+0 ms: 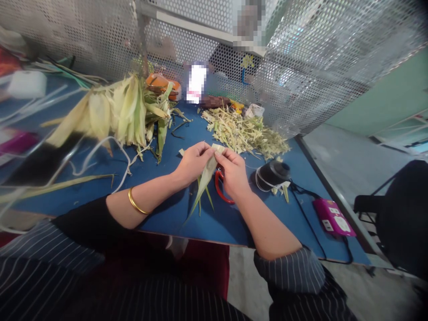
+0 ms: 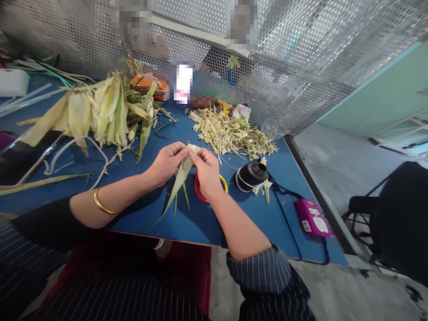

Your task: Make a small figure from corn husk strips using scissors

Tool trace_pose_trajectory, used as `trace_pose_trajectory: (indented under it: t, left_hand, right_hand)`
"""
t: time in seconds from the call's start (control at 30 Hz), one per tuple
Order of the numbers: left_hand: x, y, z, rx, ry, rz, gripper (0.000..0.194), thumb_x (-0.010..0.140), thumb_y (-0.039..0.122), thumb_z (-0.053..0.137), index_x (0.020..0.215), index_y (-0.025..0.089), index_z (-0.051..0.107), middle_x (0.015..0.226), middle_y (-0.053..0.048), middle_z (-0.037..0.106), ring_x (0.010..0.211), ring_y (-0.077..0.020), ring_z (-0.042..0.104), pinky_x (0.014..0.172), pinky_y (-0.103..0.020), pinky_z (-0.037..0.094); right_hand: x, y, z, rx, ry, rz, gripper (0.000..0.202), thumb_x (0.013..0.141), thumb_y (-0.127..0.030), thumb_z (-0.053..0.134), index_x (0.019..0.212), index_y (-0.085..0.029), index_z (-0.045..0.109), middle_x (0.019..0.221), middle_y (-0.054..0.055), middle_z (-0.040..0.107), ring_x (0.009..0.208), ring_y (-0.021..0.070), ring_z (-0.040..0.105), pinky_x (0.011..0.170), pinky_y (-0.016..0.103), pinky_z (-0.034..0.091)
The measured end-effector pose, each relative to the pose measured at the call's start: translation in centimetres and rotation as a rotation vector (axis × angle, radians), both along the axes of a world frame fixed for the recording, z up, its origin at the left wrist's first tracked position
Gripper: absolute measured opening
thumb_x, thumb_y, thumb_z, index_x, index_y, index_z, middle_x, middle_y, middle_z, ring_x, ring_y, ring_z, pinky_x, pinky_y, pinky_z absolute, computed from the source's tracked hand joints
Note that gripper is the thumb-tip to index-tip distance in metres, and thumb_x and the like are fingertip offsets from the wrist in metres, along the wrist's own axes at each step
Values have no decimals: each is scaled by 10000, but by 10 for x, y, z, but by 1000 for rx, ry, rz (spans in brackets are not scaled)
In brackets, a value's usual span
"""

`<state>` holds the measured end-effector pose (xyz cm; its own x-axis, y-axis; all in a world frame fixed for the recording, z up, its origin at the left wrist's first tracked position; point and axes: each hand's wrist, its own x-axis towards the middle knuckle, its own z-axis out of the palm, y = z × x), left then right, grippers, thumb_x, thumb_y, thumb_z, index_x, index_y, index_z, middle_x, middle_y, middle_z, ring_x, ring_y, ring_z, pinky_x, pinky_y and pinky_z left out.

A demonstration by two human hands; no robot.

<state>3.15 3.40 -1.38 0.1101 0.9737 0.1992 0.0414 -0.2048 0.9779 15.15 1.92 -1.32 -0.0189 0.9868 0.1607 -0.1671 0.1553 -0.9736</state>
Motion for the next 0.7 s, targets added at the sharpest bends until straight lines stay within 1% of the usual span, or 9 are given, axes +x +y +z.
trace_pose_trajectory:
  t: [0.13,0.33,0.4,0.53,0.7]
  left_hand:
    - [0,-1,0,6,7,6,211,830,332,517,700,167,537,620,16,511,566,-92,417,508,-213,330]
    - [0,-2,3,-17,-24,-6,207,819,322,528,680,170,524,614,20,490,565,-93,406,510,-214,325]
    - [0,-2,3,-11,-24,-6,202,822,314,522,681,169,521,617,20,491,568,-93,407,514,-213,327]
    - [-1,-1,2,38,-5,-4,187,820,285,523,676,167,509,618,25,472,581,-88,405,519,-206,327]
    - [-1,-3,4,1,-91,-56,187,823,299,528,698,160,525,611,26,481,555,-79,411,515,-205,346]
  right_hand:
    - [1,1,-1,-3,11,32,83,758,-273,617,743,-198,584,648,-35,527,618,101,485,651,264,429]
    - [2,1,0,18,-80,29,116,767,-323,605,768,-211,575,677,-29,544,643,110,498,671,275,439]
    - [2,1,0,27,-103,-7,139,772,-338,603,752,-205,571,667,-29,535,638,108,490,652,267,431]
    - [0,0,2,53,-134,-126,164,756,-337,630,712,-189,576,647,-32,526,600,95,458,599,250,408]
    - [1,0,4,68,-106,-143,145,765,-308,619,699,-184,582,627,-35,524,583,91,452,587,250,399]
